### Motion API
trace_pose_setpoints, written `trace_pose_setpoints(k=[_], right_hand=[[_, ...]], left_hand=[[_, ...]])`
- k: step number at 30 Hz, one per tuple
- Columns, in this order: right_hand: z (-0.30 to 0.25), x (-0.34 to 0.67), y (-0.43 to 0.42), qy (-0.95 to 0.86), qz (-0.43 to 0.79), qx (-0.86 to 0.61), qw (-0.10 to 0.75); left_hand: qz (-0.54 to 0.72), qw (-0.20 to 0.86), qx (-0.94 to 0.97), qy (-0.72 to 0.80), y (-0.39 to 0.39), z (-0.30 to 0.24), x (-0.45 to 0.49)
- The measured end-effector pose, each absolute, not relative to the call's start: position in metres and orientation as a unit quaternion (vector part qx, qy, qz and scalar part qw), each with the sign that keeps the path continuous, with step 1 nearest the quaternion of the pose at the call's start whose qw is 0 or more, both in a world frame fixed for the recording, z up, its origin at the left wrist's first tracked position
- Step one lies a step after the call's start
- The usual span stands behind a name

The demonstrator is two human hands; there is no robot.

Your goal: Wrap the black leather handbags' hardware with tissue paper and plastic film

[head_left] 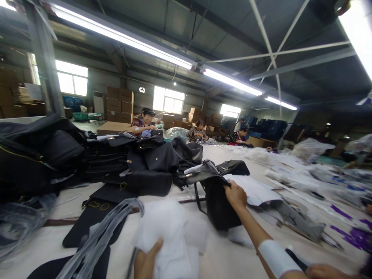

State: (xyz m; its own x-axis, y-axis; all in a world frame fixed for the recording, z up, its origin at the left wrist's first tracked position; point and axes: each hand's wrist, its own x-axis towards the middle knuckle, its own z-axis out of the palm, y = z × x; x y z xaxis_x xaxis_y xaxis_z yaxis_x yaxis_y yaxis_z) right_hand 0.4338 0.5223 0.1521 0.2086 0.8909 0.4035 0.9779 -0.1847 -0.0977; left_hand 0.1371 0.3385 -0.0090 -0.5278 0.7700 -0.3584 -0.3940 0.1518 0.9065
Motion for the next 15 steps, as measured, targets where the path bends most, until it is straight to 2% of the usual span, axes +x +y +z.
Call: trace_pose_setpoints(k=[8,15], right_hand=[[0.164,0.419,0.504,-0.677,-0.135,-0.700,0.184],[0.196,0.417,0.492,-0.700,-0.169,-0.667,0.190]], left_hand=[[0.624,0.464,0.172,0.605,0.340,-0.009,0.139],[0.644,0.445,0.160,0.601,0.341,-0.007,0.139]])
